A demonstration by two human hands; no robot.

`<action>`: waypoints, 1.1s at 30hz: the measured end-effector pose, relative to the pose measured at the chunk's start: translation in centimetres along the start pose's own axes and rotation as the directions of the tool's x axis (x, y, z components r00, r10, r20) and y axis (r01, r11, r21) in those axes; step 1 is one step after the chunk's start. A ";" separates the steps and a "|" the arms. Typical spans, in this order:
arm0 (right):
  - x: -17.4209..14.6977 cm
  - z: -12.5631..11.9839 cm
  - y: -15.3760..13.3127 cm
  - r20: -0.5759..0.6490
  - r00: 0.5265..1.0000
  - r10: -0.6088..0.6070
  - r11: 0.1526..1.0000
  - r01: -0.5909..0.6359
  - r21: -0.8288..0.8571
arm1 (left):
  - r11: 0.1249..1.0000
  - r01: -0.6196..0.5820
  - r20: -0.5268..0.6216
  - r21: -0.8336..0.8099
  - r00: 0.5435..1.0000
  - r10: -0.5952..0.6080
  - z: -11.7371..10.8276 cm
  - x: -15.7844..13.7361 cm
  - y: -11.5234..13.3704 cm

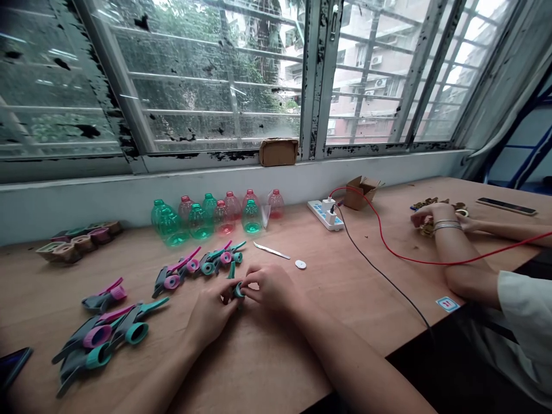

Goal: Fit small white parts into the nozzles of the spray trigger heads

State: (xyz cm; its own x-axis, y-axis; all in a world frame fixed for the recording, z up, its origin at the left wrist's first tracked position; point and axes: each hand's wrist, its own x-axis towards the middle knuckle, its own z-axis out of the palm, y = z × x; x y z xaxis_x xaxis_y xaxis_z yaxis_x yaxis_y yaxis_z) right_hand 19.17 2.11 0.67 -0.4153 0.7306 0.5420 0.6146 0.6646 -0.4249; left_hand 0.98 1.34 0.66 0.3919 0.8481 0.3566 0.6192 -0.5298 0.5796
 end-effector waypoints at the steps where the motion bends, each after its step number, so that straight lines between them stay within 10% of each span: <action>1: 0.0 0.0 -0.1 0.003 1.000 0.001 1.000 -0.001 -0.018 | 1.000 -0.007 -0.001 -0.002 1.000 0.007 0.1 0.0 0.0; 18: 0.1 1.0 -0.8 -0.057 0.993 0.107 0.986 -0.099 0.135 | 0.999 -0.035 0.019 0.030 0.999 0.035 0.6 -0.6 0.8; 22: 0.0 0.2 -0.3 -0.134 0.986 0.097 0.983 -0.074 0.167 | 0.994 -0.011 -0.084 0.110 0.996 0.020 -3.7 0.1 0.7; 27: -0.1 -2.5 3.0 -0.004 0.957 0.289 0.951 -0.287 -0.118 | 0.884 0.341 -0.149 0.320 0.940 -0.308 -12.8 1.5 -3.6; 33: -2.2 -5.5 8.4 -0.018 0.731 0.682 0.689 -0.651 -0.317 | 0.861 0.372 0.052 0.347 0.909 -0.414 -16.0 1.2 -8.8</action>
State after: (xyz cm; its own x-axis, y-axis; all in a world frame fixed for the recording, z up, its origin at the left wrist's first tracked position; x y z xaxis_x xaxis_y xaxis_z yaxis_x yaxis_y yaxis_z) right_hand 28.96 5.24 -0.09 0.1278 0.9846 0.1190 0.9069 -0.0674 -0.4159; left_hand -14.90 7.11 7.73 0.1353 0.9897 0.0459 0.9152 -0.1426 0.3770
